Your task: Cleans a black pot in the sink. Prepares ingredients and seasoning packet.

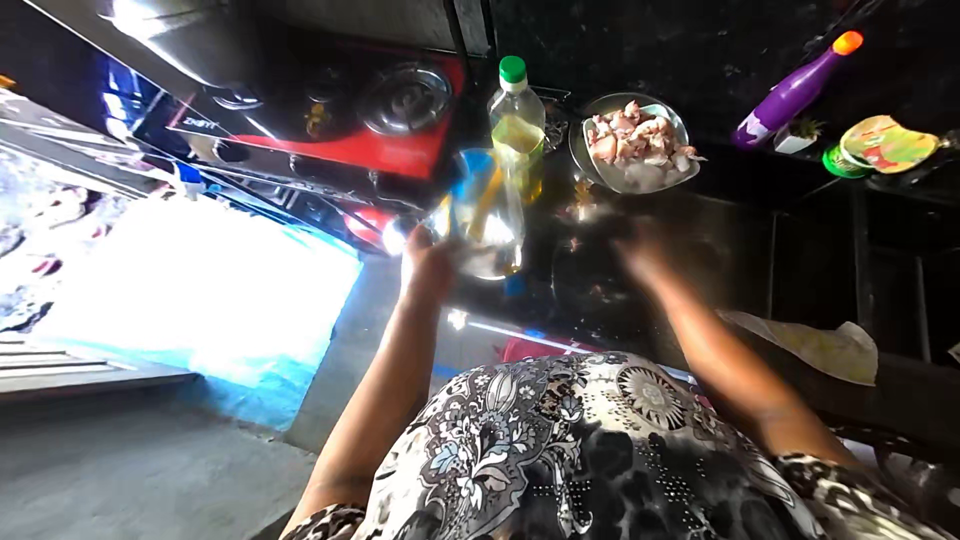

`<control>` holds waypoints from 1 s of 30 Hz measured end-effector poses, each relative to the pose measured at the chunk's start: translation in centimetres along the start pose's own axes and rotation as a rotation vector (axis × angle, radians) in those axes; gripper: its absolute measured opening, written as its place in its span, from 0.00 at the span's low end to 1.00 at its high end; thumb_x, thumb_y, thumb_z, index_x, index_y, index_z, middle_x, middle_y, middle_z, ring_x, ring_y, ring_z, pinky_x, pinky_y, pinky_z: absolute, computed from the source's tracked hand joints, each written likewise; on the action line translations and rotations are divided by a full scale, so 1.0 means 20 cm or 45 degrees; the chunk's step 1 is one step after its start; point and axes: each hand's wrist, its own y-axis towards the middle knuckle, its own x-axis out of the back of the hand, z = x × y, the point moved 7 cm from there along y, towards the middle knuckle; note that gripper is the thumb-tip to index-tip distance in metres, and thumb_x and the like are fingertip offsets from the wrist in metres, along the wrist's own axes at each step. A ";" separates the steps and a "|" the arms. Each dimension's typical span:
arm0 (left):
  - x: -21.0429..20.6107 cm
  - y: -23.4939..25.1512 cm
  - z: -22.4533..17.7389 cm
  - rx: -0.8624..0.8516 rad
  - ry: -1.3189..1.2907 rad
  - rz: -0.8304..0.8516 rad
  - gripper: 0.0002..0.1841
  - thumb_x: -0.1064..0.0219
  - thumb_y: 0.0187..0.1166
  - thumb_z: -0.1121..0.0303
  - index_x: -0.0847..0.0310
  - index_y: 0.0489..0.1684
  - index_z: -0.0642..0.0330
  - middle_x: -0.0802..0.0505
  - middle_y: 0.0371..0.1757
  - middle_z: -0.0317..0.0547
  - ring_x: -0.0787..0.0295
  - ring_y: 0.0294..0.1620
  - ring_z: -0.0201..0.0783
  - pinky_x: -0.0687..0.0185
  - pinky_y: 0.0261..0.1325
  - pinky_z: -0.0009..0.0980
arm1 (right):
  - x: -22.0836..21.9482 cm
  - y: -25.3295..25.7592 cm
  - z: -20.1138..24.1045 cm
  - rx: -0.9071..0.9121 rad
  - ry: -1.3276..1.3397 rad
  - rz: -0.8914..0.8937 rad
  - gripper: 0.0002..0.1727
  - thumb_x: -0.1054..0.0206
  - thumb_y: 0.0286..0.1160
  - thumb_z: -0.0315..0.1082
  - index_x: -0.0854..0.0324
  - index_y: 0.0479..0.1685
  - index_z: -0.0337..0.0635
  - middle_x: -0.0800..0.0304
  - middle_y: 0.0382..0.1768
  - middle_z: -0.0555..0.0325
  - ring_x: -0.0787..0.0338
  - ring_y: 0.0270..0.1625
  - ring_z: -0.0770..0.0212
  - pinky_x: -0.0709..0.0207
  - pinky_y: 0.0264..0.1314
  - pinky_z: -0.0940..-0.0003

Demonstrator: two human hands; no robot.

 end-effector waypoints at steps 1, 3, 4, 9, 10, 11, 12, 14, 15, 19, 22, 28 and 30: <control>0.02 0.01 0.00 0.005 0.017 0.016 0.26 0.36 0.73 0.85 0.31 0.72 0.59 0.12 0.54 0.45 0.10 0.47 0.36 0.09 0.46 0.38 | 0.00 0.04 0.04 -0.095 0.020 0.033 0.56 0.33 0.75 0.66 0.51 0.95 0.40 0.41 0.89 0.32 0.38 0.90 0.34 0.44 0.89 0.34; 0.05 0.02 -0.01 0.023 0.028 0.045 0.25 0.37 0.75 0.84 0.31 0.72 0.56 0.12 0.55 0.43 0.10 0.46 0.35 0.10 0.45 0.37 | -0.01 0.13 0.12 -0.256 0.154 0.076 0.63 0.31 0.71 0.68 0.61 0.97 0.40 0.41 0.89 0.31 0.38 0.90 0.33 0.45 0.89 0.33; 0.06 0.02 -0.01 0.033 0.020 0.052 0.25 0.36 0.76 0.84 0.30 0.71 0.54 0.11 0.54 0.42 0.10 0.45 0.35 0.10 0.43 0.36 | -0.04 0.18 0.15 -0.281 0.172 0.052 0.62 0.30 0.69 0.70 0.55 0.95 0.39 0.35 0.85 0.31 0.34 0.87 0.32 0.41 0.87 0.32; 0.17 0.02 0.02 0.022 0.004 0.061 0.25 0.36 0.73 0.86 0.27 0.68 0.55 0.09 0.48 0.42 0.10 0.38 0.34 0.11 0.36 0.32 | -0.27 0.36 0.42 -0.038 0.246 0.037 0.43 0.32 0.76 0.65 0.22 0.75 0.35 0.17 0.73 0.36 0.22 0.80 0.38 0.34 0.84 0.36; 0.20 0.02 0.02 0.019 0.005 0.062 0.25 0.36 0.73 0.86 0.26 0.69 0.56 0.09 0.49 0.43 0.09 0.39 0.34 0.10 0.37 0.32 | -0.28 0.37 0.47 -0.060 0.155 0.035 0.46 0.34 0.74 0.69 0.24 0.79 0.38 0.21 0.76 0.37 0.26 0.83 0.37 0.38 0.85 0.33; 0.22 0.02 0.02 0.019 0.007 0.051 0.25 0.36 0.73 0.87 0.26 0.68 0.56 0.09 0.48 0.43 0.09 0.38 0.34 0.10 0.37 0.32 | -0.30 0.39 0.50 -0.096 0.059 0.019 0.51 0.35 0.70 0.74 0.28 0.83 0.42 0.27 0.81 0.37 0.32 0.87 0.36 0.43 0.86 0.30; 0.24 0.02 0.02 0.020 0.007 0.039 0.24 0.37 0.72 0.88 0.27 0.66 0.57 0.08 0.46 0.43 0.09 0.37 0.34 0.09 0.36 0.32 | -0.32 0.41 0.53 -0.120 0.004 0.001 0.54 0.35 0.66 0.77 0.31 0.86 0.46 0.31 0.84 0.37 0.36 0.89 0.35 0.45 0.86 0.27; 0.26 0.01 0.01 0.021 -0.012 0.038 0.25 0.39 0.71 0.89 0.28 0.67 0.59 0.08 0.47 0.43 0.08 0.40 0.35 0.07 0.40 0.34 | -0.34 0.43 0.56 -0.141 -0.084 -0.009 0.56 0.34 0.63 0.78 0.35 0.90 0.52 0.35 0.87 0.37 0.41 0.90 0.33 0.51 0.85 0.21; 0.27 0.00 0.00 0.027 -0.019 0.033 0.25 0.39 0.70 0.89 0.28 0.66 0.60 0.09 0.47 0.43 0.07 0.40 0.35 0.07 0.41 0.35 | -0.35 0.45 0.55 -0.139 -0.159 -0.014 0.56 0.36 0.64 0.79 0.39 0.92 0.55 0.37 0.88 0.37 0.43 0.91 0.32 0.55 0.84 0.17; 0.26 0.02 0.01 0.067 -0.021 0.002 0.22 0.39 0.71 0.89 0.29 0.61 0.59 0.09 0.43 0.42 0.08 0.38 0.34 0.07 0.39 0.33 | -0.34 0.46 0.57 0.050 -0.335 -0.181 0.37 0.41 0.81 0.63 0.24 0.81 0.48 0.23 0.80 0.41 0.29 0.85 0.36 0.41 0.81 0.26; 0.21 0.03 0.03 0.099 -0.001 0.000 0.24 0.39 0.72 0.90 0.29 0.65 0.60 0.09 0.44 0.45 0.08 0.37 0.36 0.08 0.37 0.33 | -0.33 0.40 0.64 0.137 -0.231 -0.064 0.24 0.44 0.87 0.38 0.22 0.77 0.39 0.18 0.75 0.40 0.21 0.79 0.39 0.29 0.80 0.39; -0.03 0.00 0.09 0.250 0.027 0.175 0.28 0.43 0.82 0.85 0.39 0.80 0.55 0.12 0.54 0.51 0.09 0.44 0.41 0.09 0.44 0.41 | -0.28 0.40 0.63 0.196 -0.052 0.116 0.21 0.40 0.87 0.33 0.21 0.75 0.37 0.16 0.71 0.35 0.18 0.75 0.36 0.27 0.78 0.37; -0.14 -0.02 0.12 0.312 -0.040 0.306 0.25 0.48 0.83 0.84 0.39 0.79 0.56 0.12 0.55 0.52 0.09 0.48 0.43 0.10 0.50 0.44 | -0.11 0.36 0.61 0.143 0.073 -0.074 0.22 0.46 0.91 0.40 0.18 0.67 0.33 0.12 0.63 0.35 0.13 0.69 0.38 0.24 0.74 0.38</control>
